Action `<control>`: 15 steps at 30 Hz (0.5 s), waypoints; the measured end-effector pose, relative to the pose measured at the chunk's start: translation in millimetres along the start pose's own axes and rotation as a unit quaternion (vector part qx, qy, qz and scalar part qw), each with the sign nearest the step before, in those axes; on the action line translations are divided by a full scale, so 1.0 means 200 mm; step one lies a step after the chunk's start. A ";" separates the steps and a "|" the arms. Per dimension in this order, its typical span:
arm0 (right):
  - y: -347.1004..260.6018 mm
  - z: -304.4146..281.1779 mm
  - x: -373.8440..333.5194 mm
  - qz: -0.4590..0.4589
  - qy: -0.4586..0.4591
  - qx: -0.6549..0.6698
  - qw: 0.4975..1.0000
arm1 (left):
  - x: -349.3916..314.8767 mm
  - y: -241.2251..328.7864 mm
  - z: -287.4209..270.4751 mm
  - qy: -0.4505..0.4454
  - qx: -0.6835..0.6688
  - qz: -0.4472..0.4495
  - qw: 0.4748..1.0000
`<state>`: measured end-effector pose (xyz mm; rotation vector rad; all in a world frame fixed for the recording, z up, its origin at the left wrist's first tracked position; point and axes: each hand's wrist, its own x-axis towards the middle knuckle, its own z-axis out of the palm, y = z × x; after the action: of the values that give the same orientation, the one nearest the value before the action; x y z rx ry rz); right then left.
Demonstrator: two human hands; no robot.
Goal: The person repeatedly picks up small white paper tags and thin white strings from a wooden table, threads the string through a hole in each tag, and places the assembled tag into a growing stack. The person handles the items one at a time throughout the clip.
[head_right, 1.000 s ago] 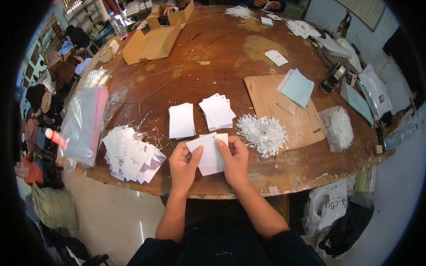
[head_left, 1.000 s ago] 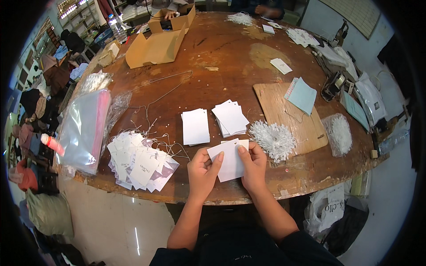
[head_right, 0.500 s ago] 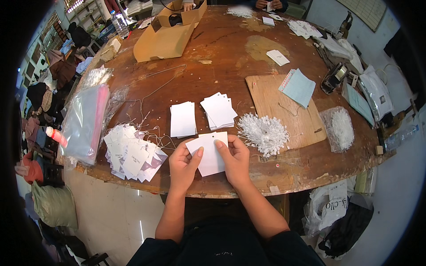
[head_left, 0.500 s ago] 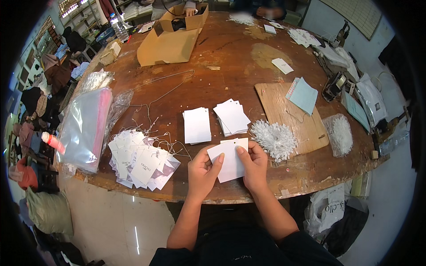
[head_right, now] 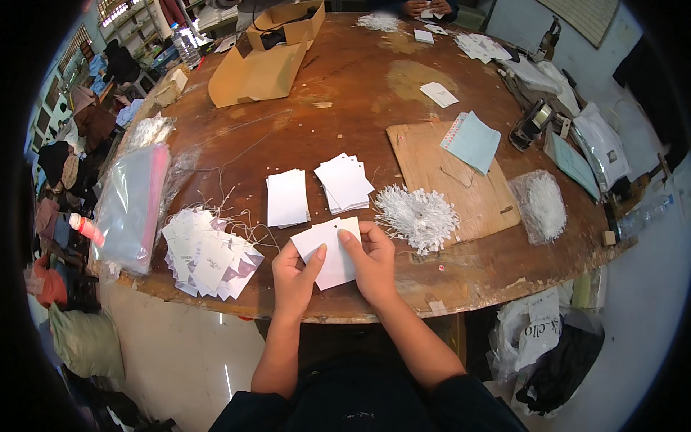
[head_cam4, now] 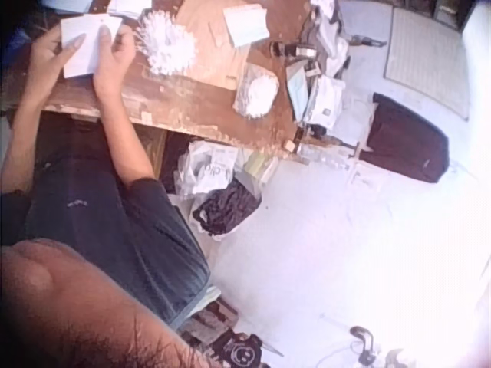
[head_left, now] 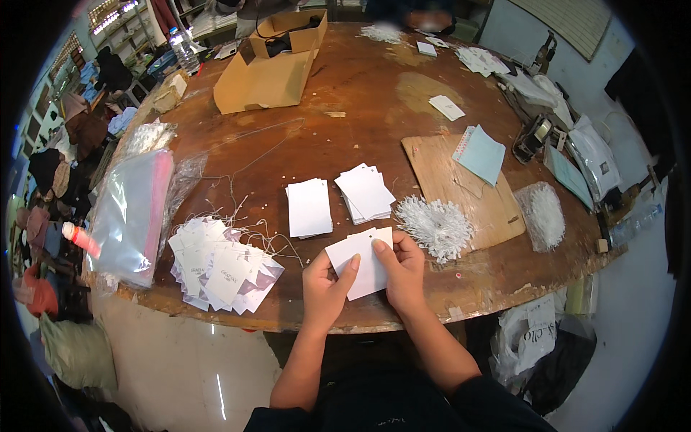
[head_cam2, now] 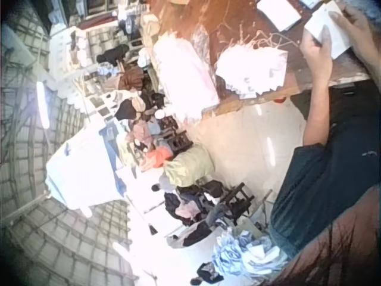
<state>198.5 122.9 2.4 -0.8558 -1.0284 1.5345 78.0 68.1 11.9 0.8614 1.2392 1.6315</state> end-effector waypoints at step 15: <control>-0.26 -0.29 0.28 -0.305 0.085 -0.638 0.702 | -0.02 -0.05 -0.06 0.027 0.024 -0.007 0.999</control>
<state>260.1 192.6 29.3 -1.3060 -1.9869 -0.0361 70.4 61.5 -2.1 0.8402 1.3241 1.6290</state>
